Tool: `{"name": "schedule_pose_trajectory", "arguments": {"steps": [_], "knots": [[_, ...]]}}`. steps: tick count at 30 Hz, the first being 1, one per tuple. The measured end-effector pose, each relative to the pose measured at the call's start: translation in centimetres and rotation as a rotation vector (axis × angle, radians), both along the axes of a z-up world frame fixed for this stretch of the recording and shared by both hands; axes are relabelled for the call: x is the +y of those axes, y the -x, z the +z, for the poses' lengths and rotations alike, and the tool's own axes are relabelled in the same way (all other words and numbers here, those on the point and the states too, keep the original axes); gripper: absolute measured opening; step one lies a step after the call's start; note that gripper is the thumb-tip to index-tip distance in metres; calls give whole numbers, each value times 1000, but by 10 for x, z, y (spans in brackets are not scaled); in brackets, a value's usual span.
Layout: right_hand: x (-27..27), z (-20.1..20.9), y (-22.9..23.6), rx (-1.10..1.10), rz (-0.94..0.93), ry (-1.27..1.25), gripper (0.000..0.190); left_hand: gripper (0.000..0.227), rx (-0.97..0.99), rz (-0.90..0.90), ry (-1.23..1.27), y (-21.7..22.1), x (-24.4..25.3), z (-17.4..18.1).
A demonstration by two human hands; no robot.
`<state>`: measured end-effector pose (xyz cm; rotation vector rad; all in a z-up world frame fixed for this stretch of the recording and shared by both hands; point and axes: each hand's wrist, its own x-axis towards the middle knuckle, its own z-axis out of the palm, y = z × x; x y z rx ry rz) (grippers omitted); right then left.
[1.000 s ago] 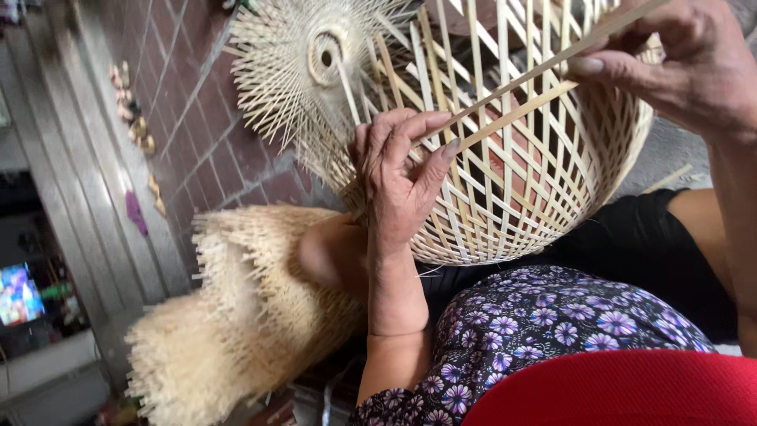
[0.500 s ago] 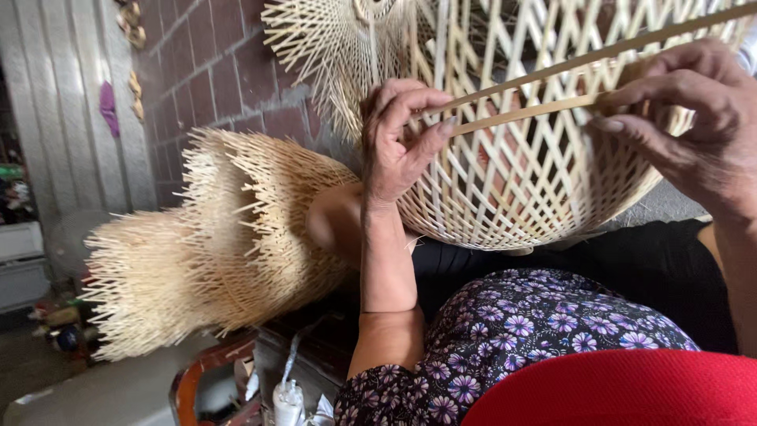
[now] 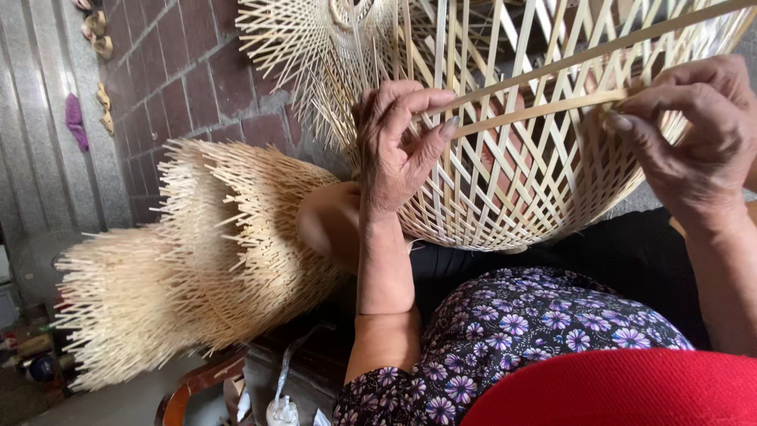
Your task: The person weaves bamboo strips by hand into the rim of a large round basket structure, threading them through existing loops to secure the weave.
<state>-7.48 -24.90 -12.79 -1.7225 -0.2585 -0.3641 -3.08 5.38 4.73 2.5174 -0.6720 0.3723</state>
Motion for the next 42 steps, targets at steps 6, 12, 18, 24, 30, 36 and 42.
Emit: {"name": "schedule_pose_trajectory", "arguments": {"steps": [6,12,18,24,30,36,42], "knots": [[-8,-2,5,11,-93,106,17,41,-40,11,-8,-1,-7,-1],[-6,-36,5,-94,-174,130,25,48,-87,-17,-15,4,-3,-6],[11,-90,5,62,-458,-174,44,44,-111,-15,0,-2,3,-16],[-6,-92,-40,121,-77,-355,80,46,-105,-38,-26,1,0,-15],[-3,-66,-51,201,112,-537,83,47,-94,-13,-13,-10,5,-18],[2,-65,-60,205,225,-695,78,45,-100,-40,33,-18,17,-26],[-2,-85,-64,162,120,-585,77,47,-131,-46,15,-14,11,-26]]}}
